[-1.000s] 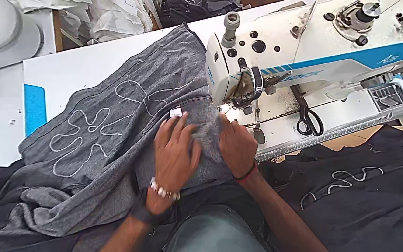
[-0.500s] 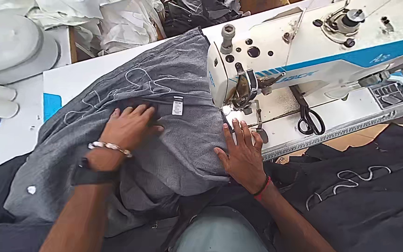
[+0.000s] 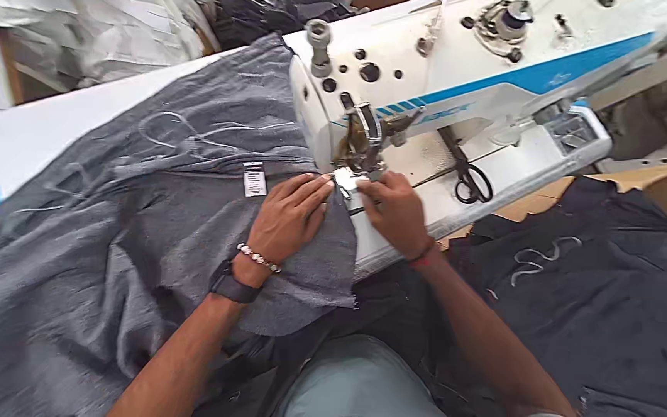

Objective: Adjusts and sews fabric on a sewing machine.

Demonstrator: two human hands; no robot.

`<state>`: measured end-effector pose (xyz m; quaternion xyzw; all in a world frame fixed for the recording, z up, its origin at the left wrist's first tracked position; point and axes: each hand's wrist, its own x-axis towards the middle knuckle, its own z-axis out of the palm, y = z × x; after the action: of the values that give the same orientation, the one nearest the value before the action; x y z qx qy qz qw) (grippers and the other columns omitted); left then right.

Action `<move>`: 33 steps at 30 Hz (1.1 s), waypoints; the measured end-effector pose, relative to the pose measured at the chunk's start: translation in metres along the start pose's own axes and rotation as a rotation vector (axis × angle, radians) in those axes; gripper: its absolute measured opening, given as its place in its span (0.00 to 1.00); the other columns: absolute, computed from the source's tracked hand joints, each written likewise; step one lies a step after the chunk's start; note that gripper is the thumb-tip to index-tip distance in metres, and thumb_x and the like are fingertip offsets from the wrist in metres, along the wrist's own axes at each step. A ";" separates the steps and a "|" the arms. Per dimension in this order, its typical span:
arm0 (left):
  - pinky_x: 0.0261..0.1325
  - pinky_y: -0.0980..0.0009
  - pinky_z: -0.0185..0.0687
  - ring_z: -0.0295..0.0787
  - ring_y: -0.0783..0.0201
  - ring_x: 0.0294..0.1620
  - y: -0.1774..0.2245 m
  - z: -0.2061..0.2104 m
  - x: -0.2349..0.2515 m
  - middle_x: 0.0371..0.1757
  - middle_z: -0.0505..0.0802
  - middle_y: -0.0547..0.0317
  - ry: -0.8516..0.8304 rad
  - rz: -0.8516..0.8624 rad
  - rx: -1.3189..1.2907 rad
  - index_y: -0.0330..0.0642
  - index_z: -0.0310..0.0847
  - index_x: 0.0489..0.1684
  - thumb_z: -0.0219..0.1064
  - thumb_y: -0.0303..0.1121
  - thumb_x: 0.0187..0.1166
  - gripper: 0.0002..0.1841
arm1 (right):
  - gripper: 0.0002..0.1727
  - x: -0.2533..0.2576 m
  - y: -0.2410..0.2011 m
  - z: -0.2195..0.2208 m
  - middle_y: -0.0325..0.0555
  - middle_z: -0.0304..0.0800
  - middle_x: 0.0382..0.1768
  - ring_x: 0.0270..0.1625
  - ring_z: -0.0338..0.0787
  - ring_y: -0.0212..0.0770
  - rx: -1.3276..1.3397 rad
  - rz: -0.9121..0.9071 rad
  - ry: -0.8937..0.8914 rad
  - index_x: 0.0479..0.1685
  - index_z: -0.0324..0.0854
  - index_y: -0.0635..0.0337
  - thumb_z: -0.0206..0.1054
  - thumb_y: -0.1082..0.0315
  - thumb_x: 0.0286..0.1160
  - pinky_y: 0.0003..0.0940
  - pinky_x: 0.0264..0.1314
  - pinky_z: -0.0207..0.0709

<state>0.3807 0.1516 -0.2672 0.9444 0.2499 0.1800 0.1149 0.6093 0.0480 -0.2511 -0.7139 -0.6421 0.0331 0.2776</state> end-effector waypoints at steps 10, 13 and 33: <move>0.84 0.53 0.63 0.70 0.58 0.85 -0.025 -0.015 0.010 0.82 0.81 0.68 -0.083 0.143 0.000 0.64 0.81 0.78 0.51 0.45 0.90 0.22 | 0.21 -0.033 -0.030 0.028 0.25 0.88 0.73 0.79 0.78 0.36 -0.040 -0.256 0.026 0.65 0.89 0.38 0.58 0.67 0.80 0.47 0.78 0.66; 0.79 0.51 0.64 0.72 0.56 0.82 -0.034 -0.020 0.014 0.80 0.83 0.70 -0.105 0.183 0.050 0.71 0.82 0.76 0.51 0.45 0.88 0.22 | 0.20 -0.035 -0.032 0.031 0.25 0.90 0.70 0.76 0.82 0.36 -0.085 -0.203 0.072 0.62 0.91 0.39 0.59 0.66 0.80 0.45 0.74 0.68; 0.90 0.51 0.55 0.62 0.57 0.91 0.021 0.004 -0.008 0.87 0.76 0.67 -0.030 -0.105 0.097 0.61 0.80 0.79 0.51 0.52 0.90 0.24 | 0.32 -0.072 -0.092 0.003 0.44 0.94 0.37 0.36 0.94 0.38 0.487 0.493 -0.154 0.76 0.75 0.63 0.67 0.52 0.78 0.40 0.38 0.89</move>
<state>0.3845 0.1294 -0.2667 0.9371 0.3056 0.1472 0.0820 0.5127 -0.0161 -0.2356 -0.7558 -0.4428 0.3046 0.3741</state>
